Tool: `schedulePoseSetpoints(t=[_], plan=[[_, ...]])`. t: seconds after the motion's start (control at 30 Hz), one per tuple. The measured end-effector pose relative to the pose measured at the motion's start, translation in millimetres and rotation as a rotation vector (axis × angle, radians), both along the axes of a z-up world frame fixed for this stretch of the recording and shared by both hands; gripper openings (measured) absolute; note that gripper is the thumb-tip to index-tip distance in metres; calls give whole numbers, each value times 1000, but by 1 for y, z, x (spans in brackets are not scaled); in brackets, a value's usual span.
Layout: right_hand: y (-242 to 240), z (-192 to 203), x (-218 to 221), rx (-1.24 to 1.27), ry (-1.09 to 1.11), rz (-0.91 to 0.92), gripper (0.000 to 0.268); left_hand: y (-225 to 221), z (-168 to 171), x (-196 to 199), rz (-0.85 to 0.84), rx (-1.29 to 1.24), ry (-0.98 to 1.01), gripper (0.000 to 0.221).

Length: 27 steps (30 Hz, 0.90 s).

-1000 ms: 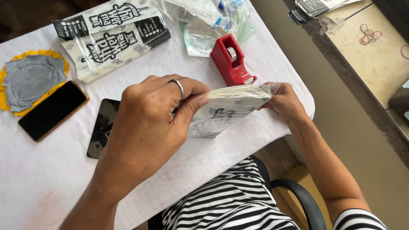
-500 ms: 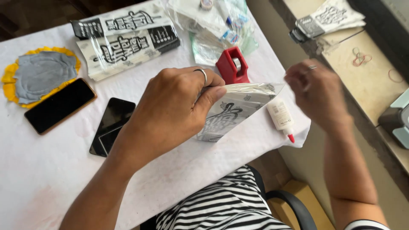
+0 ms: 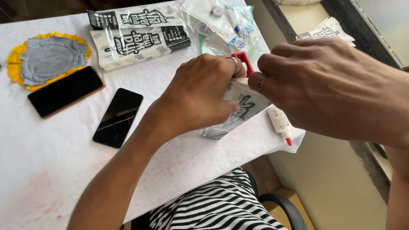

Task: Wrapping a stack of printed labels in plastic film on a work table

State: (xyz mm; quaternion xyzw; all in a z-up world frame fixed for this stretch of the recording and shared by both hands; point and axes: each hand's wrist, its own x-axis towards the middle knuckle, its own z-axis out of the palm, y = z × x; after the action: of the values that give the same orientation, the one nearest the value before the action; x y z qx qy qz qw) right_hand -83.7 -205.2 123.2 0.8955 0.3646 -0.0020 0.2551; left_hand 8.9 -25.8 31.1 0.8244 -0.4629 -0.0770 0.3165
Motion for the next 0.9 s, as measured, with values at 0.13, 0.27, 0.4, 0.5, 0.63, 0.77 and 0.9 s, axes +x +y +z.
schedulePoseSetpoints(t=[0.13,0.27,0.4,0.5,0.63,0.77,0.9], plan=[[3,-8,5,-32,50,-35,21,-7,-3,-3,50,-19,11,48],[1,-13,11,-12,38,-25,22,-14,-13,-12,129,-145,-68,37],[-2,-8,12,-46,90,-44,20,-17,-29,-16,183,-258,-212,31],[-16,-8,17,72,253,-51,38,-11,-28,-23,176,-312,-220,23],[-28,-8,34,249,387,102,24,3,-25,-31,88,-374,-230,19],[-35,-20,53,680,817,-38,24,16,-30,-36,-61,-519,-264,21],[-52,-82,59,1322,1552,-401,32,23,-30,-39,-112,-610,-224,21]])
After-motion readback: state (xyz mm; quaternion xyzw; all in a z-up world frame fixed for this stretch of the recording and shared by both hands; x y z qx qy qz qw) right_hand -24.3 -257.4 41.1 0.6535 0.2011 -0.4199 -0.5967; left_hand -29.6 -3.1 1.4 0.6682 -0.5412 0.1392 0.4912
